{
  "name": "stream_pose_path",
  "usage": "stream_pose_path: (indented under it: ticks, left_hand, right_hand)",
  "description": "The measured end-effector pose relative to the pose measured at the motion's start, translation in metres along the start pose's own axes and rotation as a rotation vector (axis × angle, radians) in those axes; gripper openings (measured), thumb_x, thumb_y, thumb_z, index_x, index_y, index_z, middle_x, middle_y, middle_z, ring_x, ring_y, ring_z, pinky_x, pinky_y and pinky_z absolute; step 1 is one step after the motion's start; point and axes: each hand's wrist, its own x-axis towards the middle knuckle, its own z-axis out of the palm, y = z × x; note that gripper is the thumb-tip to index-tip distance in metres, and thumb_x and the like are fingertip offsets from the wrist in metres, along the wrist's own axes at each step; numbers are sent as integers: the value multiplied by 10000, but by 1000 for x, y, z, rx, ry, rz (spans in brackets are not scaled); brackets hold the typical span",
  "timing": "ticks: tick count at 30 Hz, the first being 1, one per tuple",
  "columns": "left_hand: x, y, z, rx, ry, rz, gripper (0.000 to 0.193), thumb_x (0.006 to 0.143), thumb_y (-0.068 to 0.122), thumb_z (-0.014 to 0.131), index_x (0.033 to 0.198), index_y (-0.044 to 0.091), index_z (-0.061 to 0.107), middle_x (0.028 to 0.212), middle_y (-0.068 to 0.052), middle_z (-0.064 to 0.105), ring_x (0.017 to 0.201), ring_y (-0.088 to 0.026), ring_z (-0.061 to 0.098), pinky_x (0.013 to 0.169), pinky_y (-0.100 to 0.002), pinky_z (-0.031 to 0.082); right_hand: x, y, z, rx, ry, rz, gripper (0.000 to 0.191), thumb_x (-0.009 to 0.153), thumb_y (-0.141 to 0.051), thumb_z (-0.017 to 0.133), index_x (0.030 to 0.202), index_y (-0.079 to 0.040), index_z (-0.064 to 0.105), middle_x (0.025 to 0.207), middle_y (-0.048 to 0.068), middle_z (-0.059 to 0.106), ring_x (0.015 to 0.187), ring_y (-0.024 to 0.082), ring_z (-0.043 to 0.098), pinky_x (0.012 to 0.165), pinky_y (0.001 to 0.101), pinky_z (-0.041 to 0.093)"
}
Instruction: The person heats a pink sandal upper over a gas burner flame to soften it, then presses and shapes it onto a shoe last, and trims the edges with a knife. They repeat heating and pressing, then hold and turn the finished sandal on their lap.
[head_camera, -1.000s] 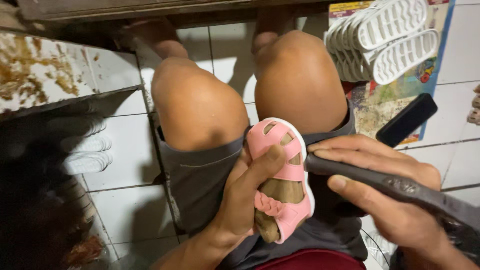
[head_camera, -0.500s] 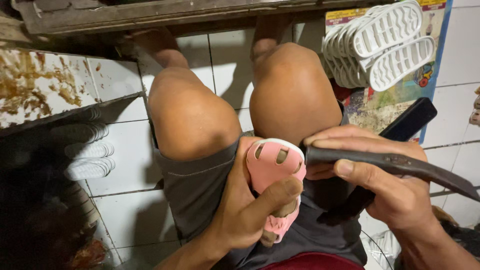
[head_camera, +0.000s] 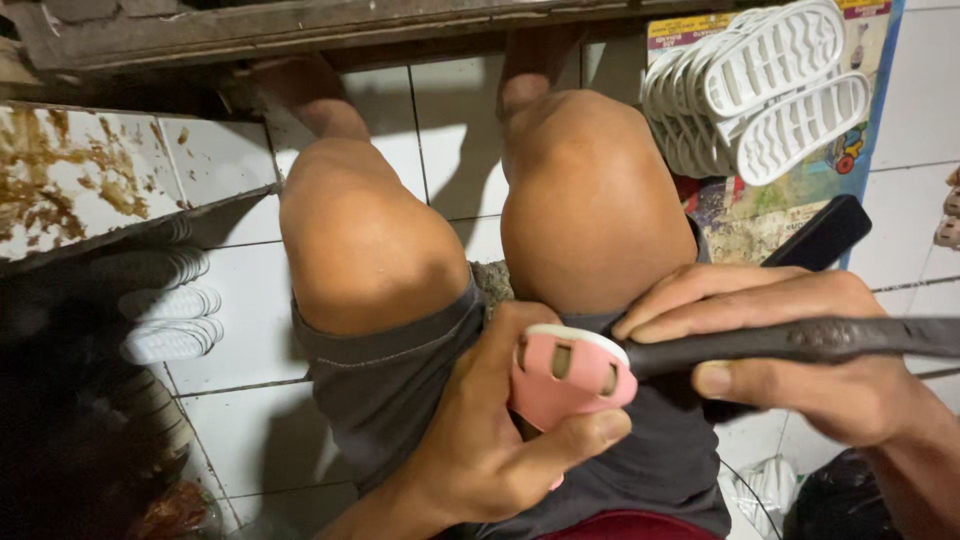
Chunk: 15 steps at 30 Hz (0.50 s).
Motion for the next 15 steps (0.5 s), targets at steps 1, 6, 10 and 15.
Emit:
stream_pose_path:
  ticks: [1,6,10,15]
  left_hand:
    - [-1,-1,0,28,0,-35,417,932,172,833,1185,34,531,971,-53,648,839,-127,646,768,-310,546]
    - [1,-10,5,242,-15,93,487,884,211,859,1202,32,537,990,-108,613,900,-224,633,807,-348,527]
    - [4,-6,9,296,-6,74,459,901,221,841,1193,39,538,1030,-130,628,932,-251,678,808,-371,550]
    - [7,4,4,7,-88,-96,425,894,225,799,1141,52,500,985,-63,724,894,-183,726,782,-355,585]
  right_hand:
    - [-1,2,-2,52,-14,21,368,778,-68,693,1109,80,757,1134,242,772,1056,369,744,939,453,587]
    - [2,2,-22,82,-125,101,334,808,-71,713,1104,64,787,1127,213,748,1009,330,744,881,425,621]
    - [8,-6,-30,-322,-317,16,320,856,-150,692,1132,-6,765,1187,134,734,1004,196,749,834,309,597]
    - [16,-14,-30,-199,-353,35,359,854,-113,679,1182,4,764,1203,146,719,1070,248,710,888,351,572]
